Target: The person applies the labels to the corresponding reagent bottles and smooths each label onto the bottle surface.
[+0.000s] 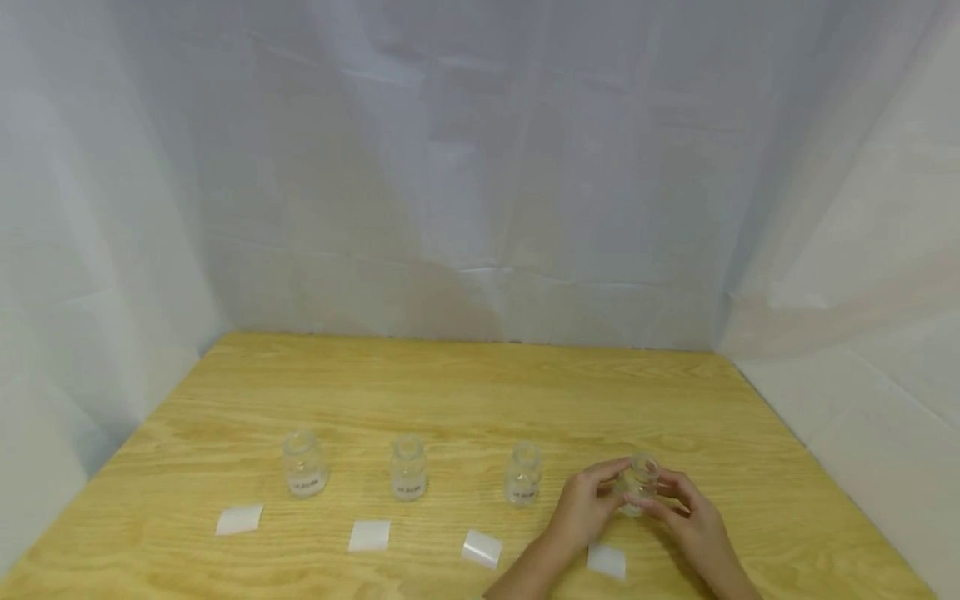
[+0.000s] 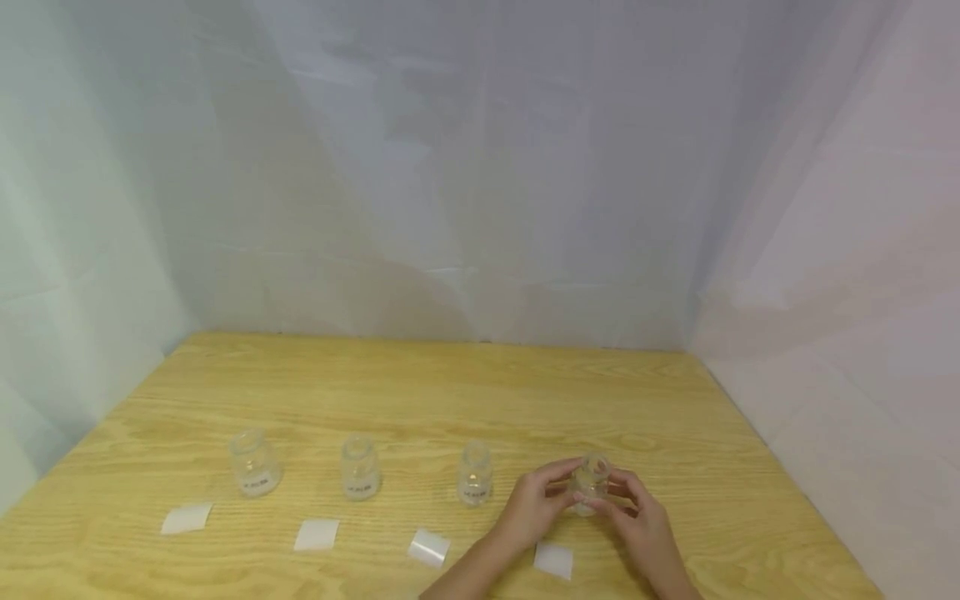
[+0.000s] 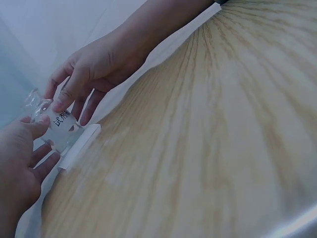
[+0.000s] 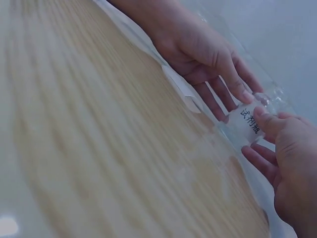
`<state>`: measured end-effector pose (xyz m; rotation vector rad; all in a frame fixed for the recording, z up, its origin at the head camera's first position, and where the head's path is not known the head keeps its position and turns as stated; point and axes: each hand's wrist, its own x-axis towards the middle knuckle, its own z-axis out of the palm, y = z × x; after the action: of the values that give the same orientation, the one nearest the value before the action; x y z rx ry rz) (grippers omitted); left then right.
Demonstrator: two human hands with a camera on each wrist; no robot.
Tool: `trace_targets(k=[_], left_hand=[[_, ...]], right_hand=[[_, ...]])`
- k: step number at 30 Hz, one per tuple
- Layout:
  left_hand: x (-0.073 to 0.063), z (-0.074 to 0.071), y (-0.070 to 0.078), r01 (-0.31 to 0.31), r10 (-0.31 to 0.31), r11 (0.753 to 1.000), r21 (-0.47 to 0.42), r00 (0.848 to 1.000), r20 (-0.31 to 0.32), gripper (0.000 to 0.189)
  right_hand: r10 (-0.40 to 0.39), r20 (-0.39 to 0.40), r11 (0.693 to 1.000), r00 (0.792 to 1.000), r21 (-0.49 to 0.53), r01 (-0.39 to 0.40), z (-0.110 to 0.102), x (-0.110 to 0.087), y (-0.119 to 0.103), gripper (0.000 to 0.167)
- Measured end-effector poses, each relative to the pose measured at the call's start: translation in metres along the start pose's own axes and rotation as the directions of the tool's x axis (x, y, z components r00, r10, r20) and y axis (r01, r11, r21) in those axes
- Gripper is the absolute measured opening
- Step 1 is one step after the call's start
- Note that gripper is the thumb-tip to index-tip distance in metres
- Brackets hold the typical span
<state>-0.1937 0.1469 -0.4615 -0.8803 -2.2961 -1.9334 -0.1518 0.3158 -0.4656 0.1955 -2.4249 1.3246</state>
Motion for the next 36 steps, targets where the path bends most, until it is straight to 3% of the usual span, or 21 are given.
trace_targets(k=[5,10,15,18,22,26,30,32,36], left_hand=[[0.001,0.000,-0.001,-0.002,0.002,0.999,-0.036,1.000,-0.006,0.042],[0.001,0.001,-0.001,-0.002,0.002,0.998,-0.065,1.000,-0.003,0.042],[0.000,0.001,-0.001,0.005,-0.005,0.998,-0.065,1.000,0.002,0.041],[0.000,0.000,0.000,0.044,-0.044,0.997,-0.057,0.999,0.003,0.041],[-0.002,-0.001,0.001,0.087,-0.086,0.996,-0.023,0.996,0.015,0.040],[-0.003,-0.002,0.003,0.027,-0.029,0.997,0.076,0.999,0.031,0.043],[-0.002,0.000,0.001,-0.069,0.067,0.980,0.188,0.998,0.015,0.050],[-0.002,0.001,-0.001,-0.098,0.100,0.971,0.220,0.995,0.002,0.052],[-0.003,0.003,-0.004,-0.123,0.131,0.967,0.222,0.991,-0.022,0.053]], right_hand=[[0.020,0.047,0.996,0.999,0.090,-0.024,-0.006,0.001,0.003,0.028],[-0.029,0.099,0.987,0.995,0.160,0.012,-0.012,0.004,0.009,0.026],[-0.027,0.155,0.981,0.987,0.195,-0.004,-0.018,0.006,0.014,0.026],[-0.096,0.157,0.971,0.983,0.231,0.058,-0.018,0.009,0.016,0.028],[-0.172,0.174,0.958,0.970,0.260,0.123,-0.015,0.009,0.013,0.043],[-0.103,0.185,0.970,0.977,0.236,0.057,-0.008,0.006,0.008,0.057],[-0.032,0.155,0.983,0.987,0.184,0.003,-0.003,0.005,0.008,0.057],[-0.028,0.139,0.988,0.990,0.152,0.007,-0.002,0.004,0.009,0.056],[-0.116,0.131,0.988,0.985,0.117,0.101,-0.005,0.005,0.014,0.053]])
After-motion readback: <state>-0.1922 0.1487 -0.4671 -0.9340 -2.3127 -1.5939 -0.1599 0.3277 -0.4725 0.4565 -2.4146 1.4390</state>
